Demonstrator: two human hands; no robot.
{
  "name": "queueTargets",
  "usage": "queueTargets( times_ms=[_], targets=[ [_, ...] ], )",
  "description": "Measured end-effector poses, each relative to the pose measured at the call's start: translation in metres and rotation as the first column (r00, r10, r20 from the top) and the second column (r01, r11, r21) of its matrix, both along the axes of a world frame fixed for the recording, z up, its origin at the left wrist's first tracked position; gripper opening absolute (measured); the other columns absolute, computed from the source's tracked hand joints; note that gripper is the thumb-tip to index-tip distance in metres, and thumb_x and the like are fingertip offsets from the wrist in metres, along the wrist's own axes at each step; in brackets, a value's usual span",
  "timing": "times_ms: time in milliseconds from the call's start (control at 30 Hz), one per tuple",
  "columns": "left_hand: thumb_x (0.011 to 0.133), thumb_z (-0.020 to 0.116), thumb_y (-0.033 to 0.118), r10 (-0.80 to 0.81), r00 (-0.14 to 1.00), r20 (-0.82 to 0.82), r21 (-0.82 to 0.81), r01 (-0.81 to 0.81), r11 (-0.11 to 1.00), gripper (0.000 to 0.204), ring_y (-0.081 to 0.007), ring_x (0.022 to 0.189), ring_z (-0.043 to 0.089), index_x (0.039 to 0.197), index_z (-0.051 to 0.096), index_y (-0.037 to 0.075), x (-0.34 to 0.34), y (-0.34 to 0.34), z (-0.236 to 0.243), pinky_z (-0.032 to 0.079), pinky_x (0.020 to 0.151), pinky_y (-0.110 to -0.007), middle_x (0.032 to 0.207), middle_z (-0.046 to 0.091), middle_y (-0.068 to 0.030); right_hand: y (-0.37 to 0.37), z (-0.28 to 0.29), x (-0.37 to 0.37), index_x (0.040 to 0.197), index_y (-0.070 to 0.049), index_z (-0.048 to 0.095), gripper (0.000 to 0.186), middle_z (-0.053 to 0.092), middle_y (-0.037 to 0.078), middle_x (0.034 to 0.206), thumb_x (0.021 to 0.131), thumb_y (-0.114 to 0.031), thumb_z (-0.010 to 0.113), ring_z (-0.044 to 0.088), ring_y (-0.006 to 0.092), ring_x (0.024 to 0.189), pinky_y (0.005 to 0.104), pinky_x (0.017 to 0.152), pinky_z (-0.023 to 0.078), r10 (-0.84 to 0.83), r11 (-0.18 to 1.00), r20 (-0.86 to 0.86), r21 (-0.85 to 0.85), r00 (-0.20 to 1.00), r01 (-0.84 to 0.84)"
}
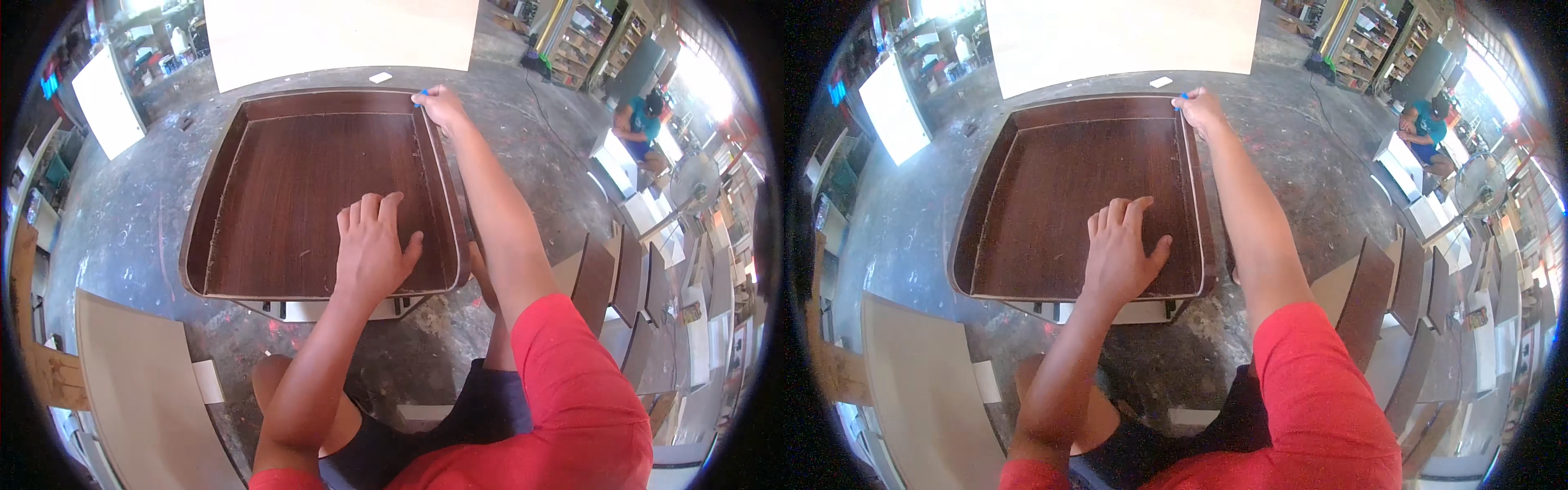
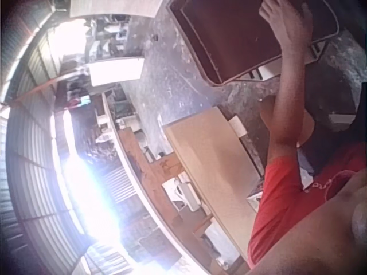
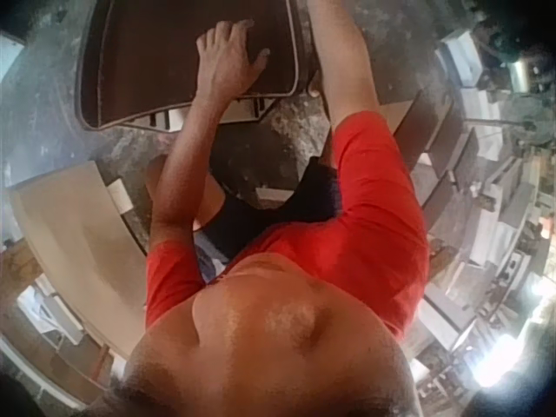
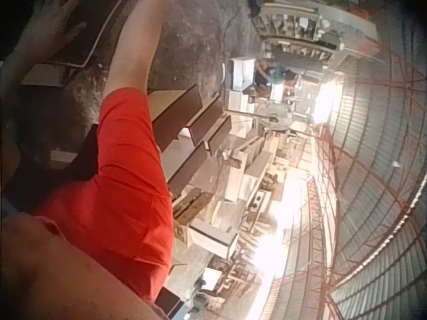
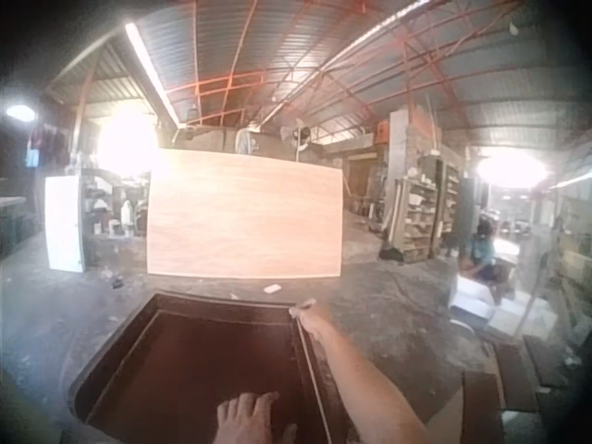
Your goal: The person trims the edges of a wooden nightstand with a small hand tool, rotates the cabinet, and presses the edge banding along the rim by hand.
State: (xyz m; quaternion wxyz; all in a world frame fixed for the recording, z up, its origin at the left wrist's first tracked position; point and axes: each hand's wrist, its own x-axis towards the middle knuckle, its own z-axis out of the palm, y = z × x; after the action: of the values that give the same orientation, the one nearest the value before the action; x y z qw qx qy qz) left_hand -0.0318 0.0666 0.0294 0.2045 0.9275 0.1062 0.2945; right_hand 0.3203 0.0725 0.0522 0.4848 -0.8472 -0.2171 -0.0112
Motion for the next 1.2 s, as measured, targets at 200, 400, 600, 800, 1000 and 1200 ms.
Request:
queueTargets(
  times_ms=[200, 400, 600, 800, 1000, 1200],
  targets=[
    [0.089, 0.078, 0.028, -0.019, 1.000, 0.000, -0.008, 0.019, 1.000, 0.060, -0.0352, 0.120, 0.054, 0.140, 0.056, 0.004, 0.002, -0.002, 0.007, 0.037, 0.109, -0.049, 0.120, 0.057, -0.0164, -0.003, 0.000, 0.011, 0.113, 0.002, 0.069, 0.046, 0.075, 0.017, 0.107, 0.082, -0.026, 0.087, 0.070, 0.0263, 0.099, 0.0388, 0.088, 0.055, 0.060, 0.988, -0.119, 0.147, 0.991, -0.042],
    [0.089, 0.078, 0.028, -0.021, 1.000, 0.016, -0.005, 0.021, 1.000, 0.060, -0.0350, 0.121, 0.054, 0.140, 0.056, 0.004, 0.004, -0.002, 0.004, 0.036, 0.110, -0.050, 0.121, 0.057, -0.0165, 0.000, -0.006, 0.036, 0.117, 0.002, 0.068, 0.046, 0.073, 0.017, 0.113, 0.082, -0.022, 0.087, 0.069, 0.0256, 0.100, 0.0390, 0.088, 0.054, 0.091, 0.972, -0.231, 0.231, 0.969, -0.036],
    [0.088, 0.078, 0.029, -0.007, 1.000, 0.026, 0.040, 0.006, 0.999, 0.060, -0.0343, 0.121, 0.054, 0.139, 0.057, 0.004, 0.004, -0.001, 0.002, 0.036, 0.110, -0.050, 0.121, 0.058, -0.0163, -0.021, 0.004, -0.019, 0.108, -0.001, 0.070, 0.042, 0.075, 0.017, 0.103, 0.079, -0.026, 0.087, 0.070, 0.0253, 0.093, 0.0400, 0.084, 0.055, 0.031, 0.999, -0.044, 0.035, 0.999, -0.030],
    [0.088, 0.078, 0.030, 0.003, 1.000, 0.021, 0.054, -0.004, 0.999, 0.060, -0.0343, 0.122, 0.054, 0.139, 0.057, 0.006, 0.007, -0.003, 0.002, 0.035, 0.111, -0.050, 0.122, 0.058, -0.0163, -0.057, 0.007, -0.064, 0.107, -0.002, 0.071, 0.041, 0.076, 0.016, 0.102, 0.078, -0.027, 0.087, 0.071, 0.0272, 0.094, 0.0403, 0.084, 0.055, 0.026, 1.000, -0.072, 0.016, 0.997, -0.025],
    [0.089, 0.078, 0.031, 0.023, 0.999, 0.023, 0.073, -0.024, 0.997, 0.059, -0.0343, 0.124, 0.054, 0.139, 0.058, 0.007, 0.008, -0.002, 0.000, 0.036, 0.110, -0.050, 0.123, 0.059, -0.0155, -0.106, 0.010, -0.137, 0.106, 0.000, 0.071, 0.040, 0.076, 0.018, 0.102, 0.080, -0.028, 0.084, 0.072, 0.0266, 0.095, 0.0400, 0.086, 0.056, 0.035, 0.997, -0.033, -0.063, 0.999, -0.037],
    [0.088, 0.078, 0.030, 0.024, 0.999, 0.033, 0.084, -0.027, 0.996, 0.058, -0.0345, 0.123, 0.055, 0.138, 0.059, 0.007, 0.009, -0.003, -0.002, 0.037, 0.109, -0.050, 0.124, 0.060, -0.0156, -0.155, 0.004, -0.201, 0.098, -0.002, 0.068, 0.032, 0.071, 0.015, 0.090, 0.084, -0.028, 0.081, 0.069, 0.0261, 0.086, 0.0398, 0.080, 0.054, 0.099, 0.995, -0.048, -0.030, 0.994, -0.100]
  ],
)
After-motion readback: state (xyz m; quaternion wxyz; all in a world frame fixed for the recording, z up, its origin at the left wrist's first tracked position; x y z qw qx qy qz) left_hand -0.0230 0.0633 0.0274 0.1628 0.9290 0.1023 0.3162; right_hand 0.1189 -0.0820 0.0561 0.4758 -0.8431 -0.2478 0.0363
